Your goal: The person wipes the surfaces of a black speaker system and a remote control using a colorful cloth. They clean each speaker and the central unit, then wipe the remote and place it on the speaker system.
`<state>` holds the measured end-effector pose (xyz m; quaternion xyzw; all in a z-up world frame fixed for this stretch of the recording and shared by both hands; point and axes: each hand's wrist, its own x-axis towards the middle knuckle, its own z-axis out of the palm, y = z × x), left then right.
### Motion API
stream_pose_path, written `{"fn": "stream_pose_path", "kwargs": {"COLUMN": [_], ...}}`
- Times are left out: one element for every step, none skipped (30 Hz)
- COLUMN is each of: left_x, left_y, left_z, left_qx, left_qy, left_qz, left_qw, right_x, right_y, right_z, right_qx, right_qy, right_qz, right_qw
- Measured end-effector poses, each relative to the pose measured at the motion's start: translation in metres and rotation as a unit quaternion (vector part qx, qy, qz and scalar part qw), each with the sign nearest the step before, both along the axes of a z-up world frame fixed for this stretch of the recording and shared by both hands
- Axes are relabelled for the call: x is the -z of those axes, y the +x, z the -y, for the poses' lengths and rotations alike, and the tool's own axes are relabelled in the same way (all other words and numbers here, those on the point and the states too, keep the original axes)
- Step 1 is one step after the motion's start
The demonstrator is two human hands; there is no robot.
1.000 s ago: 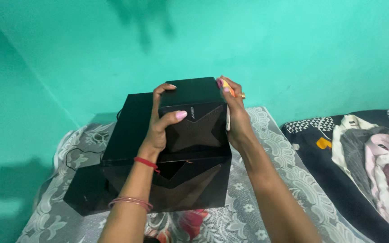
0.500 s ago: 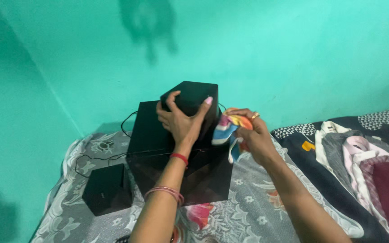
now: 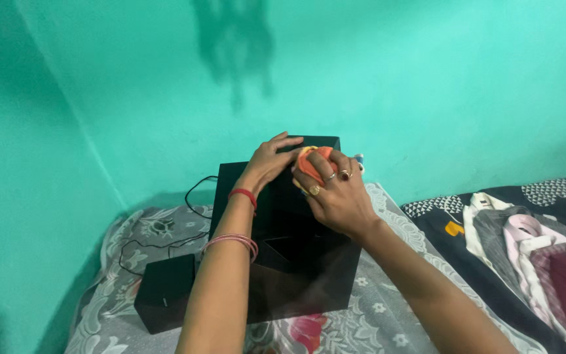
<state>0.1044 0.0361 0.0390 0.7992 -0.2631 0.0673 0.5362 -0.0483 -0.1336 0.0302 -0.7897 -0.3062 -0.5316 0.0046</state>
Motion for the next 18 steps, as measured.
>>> {"fn": "stream_pose_path", "kwargs": {"left_x": [0.003,0.006,0.008,0.012,0.014,0.011,0.009,0.006,0.004,0.001,-0.001,0.000,-0.001,0.000,0.000,-0.003,-0.007,-0.010], "left_y": [0.005,0.006,0.007,0.005,0.002,0.000,-0.003,-0.005,-0.007,-0.009,-0.011,-0.013,-0.015,-0.016,-0.017,-0.018,-0.019,-0.020], "left_z": [0.001,0.000,0.000,0.000,0.001,0.001,0.002,0.001,0.000,0.000,-0.001,0.000,0.001,0.004,0.006,0.006,0.008,0.006], "left_qx": [-0.006,-0.015,-0.023,-0.028,-0.032,-0.037,-0.040,-0.043,-0.047,-0.045,-0.044,-0.042,-0.061,-0.079,-0.096,-0.104,-0.112,-0.121], "left_qy": [-0.002,-0.005,-0.008,-0.002,0.005,0.011,0.016,0.021,0.027,0.025,0.022,0.019,0.034,0.049,0.065,0.083,0.102,0.121], "left_qz": [-0.001,-0.004,-0.006,-0.004,-0.002,0.004,0.006,0.008,0.010,0.008,0.006,0.003,0.007,0.010,0.014,0.033,0.051,0.070], "left_qw": [1.000,1.000,1.000,1.000,0.999,0.999,0.999,0.999,0.998,0.999,0.999,0.999,0.998,0.996,0.993,0.991,0.987,0.983], "right_x": [0.004,0.009,0.014,0.021,0.028,0.032,0.037,0.042,0.046,0.049,0.054,0.060,0.066,0.072,0.075,0.076,0.075,0.074], "right_y": [0.006,0.012,0.018,0.021,0.025,0.029,0.032,0.035,0.036,0.038,0.037,0.033,0.028,0.022,0.016,0.012,0.005,-0.001], "right_z": [0.001,0.003,0.006,0.009,0.013,0.017,0.019,0.021,0.022,0.023,0.024,0.025,0.026,0.027,0.028,0.027,0.026,0.024], "right_qx": [-0.009,-0.020,-0.032,-0.031,-0.030,-0.030,-0.029,-0.029,-0.029,-0.026,-0.023,-0.020,-0.024,-0.026,-0.029,-0.002,0.025,0.049], "right_qy": [0.005,0.008,0.012,0.004,-0.004,-0.013,-0.011,-0.008,-0.006,-0.018,-0.029,-0.042,-0.047,-0.051,-0.055,-0.053,-0.052,-0.050], "right_qz": [0.018,0.035,0.051,0.039,0.027,0.019,0.024,0.030,0.036,0.031,0.026,0.020,-0.008,-0.037,-0.066,-0.098,-0.131,-0.164], "right_qw": [1.000,0.999,0.998,0.999,0.999,0.999,0.999,0.999,0.999,0.999,0.999,0.999,0.999,0.998,0.996,0.994,0.990,0.984]}}
